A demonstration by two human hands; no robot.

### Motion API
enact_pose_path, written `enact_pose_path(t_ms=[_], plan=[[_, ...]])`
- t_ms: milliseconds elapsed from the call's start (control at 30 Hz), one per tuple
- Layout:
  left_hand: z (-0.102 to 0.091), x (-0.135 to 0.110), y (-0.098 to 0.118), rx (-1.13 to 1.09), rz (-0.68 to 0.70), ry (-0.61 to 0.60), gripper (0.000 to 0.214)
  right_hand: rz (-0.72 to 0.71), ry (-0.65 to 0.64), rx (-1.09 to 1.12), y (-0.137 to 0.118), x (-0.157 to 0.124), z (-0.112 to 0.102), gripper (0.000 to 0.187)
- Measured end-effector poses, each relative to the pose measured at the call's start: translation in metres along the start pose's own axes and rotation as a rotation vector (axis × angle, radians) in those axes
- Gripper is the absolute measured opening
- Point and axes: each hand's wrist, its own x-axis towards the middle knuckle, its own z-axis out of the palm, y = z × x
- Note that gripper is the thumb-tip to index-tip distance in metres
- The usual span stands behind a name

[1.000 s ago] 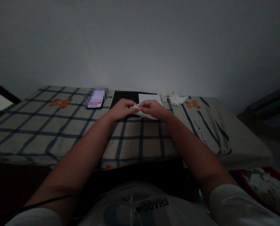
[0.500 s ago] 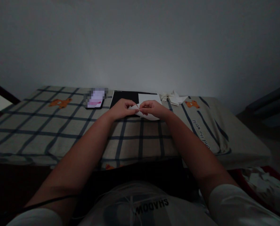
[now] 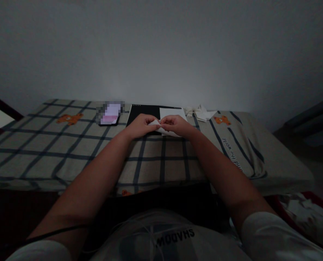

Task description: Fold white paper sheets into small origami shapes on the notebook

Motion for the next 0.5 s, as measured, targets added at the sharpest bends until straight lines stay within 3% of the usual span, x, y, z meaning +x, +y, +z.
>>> enact_pose_path(t_ms=[200,500], plan=[[-0.0018,0.0001,-0.0026,-0.030,-0.018,-0.012,0.027,0.052,-0.049,0.093,-0.0047,-0.0026,-0.0034,0.023],[-0.0022,-0.0007,0.0000,0.021,-0.015,-0.029,0.028,0.090,-0.089,0.062,-0.0050,-0.0026,-0.0019,0.023]])
